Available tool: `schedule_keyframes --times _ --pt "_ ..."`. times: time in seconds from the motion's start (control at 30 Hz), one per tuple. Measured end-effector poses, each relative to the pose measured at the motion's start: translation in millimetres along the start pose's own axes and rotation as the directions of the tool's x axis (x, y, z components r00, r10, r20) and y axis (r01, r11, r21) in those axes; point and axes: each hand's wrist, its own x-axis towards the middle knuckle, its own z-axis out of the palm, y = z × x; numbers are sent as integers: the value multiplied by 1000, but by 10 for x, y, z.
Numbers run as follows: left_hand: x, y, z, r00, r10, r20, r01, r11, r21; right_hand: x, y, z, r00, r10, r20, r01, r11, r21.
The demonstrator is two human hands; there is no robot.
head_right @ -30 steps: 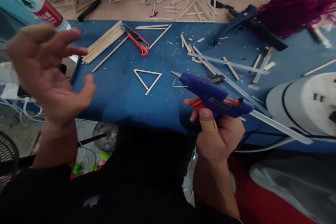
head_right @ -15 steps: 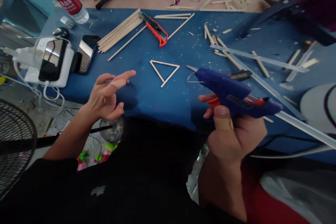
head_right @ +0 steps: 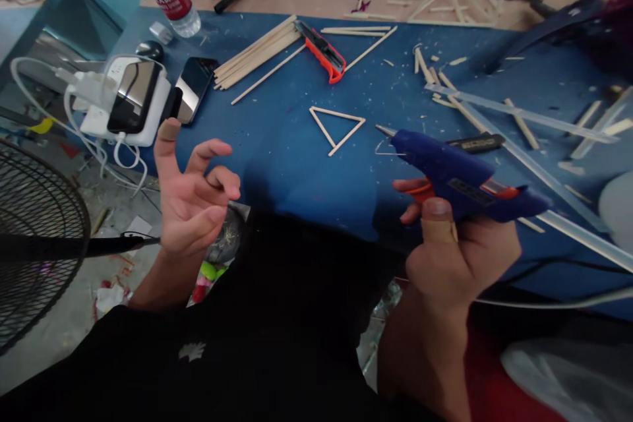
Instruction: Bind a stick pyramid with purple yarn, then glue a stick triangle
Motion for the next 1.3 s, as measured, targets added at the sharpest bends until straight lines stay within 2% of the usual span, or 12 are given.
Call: schedule_keyframes --times 0.2,0.3,0.33,0.4,0.47,0.57,0.7,0.8,0.9,1.03,1.2,1.3 --pt "78 34 137 995 -8 -104 -6 992 -127 -58 -92 -48 999 24 49 -20 997 -81" --pt "203 71 198 990 4 -141 -20 993 -113 -60 -133 -61 997 36 66 -30 995 -91" --pt "251 85 225 992 7 -129 -18 997 -80 -51 -139 -56 998 37 51 -32 996 -78" --pt "344 106 297 999 41 -36 -39 998 55 -22 -145 -37 999 30 22 -29 999 -40" --pt "430 103 393 987 118 106 -140 962 235 16 -151 -10 1000 20 11 -20 999 -31" --pt "559 42 544 940 199 276 -306 848 432 75 -163 30 1000 17 19 -15 998 -67" --pt "728 -68 675 915 140 379 -342 769 540 139 -163 55 1000 29 9 -28 993 -111" --pt "805 -105 714 902 110 417 -359 725 588 171 -137 46 999 42 0 -41 991 -129" --pt "823 -109 732 900 132 416 -381 703 601 190 -103 28 999 31 -19 -34 989 -142" --pt "810 -106 740 905 187 381 -391 718 576 189 -100 17 999 17 -38 -25 978 -207" --pt "809 -101 732 907 187 378 -384 737 556 138 -153 55 997 66 -39 -74 969 -238" --pt "804 -89 729 902 223 370 -405 734 544 110 -156 70 998 62 -4 -60 953 -296"
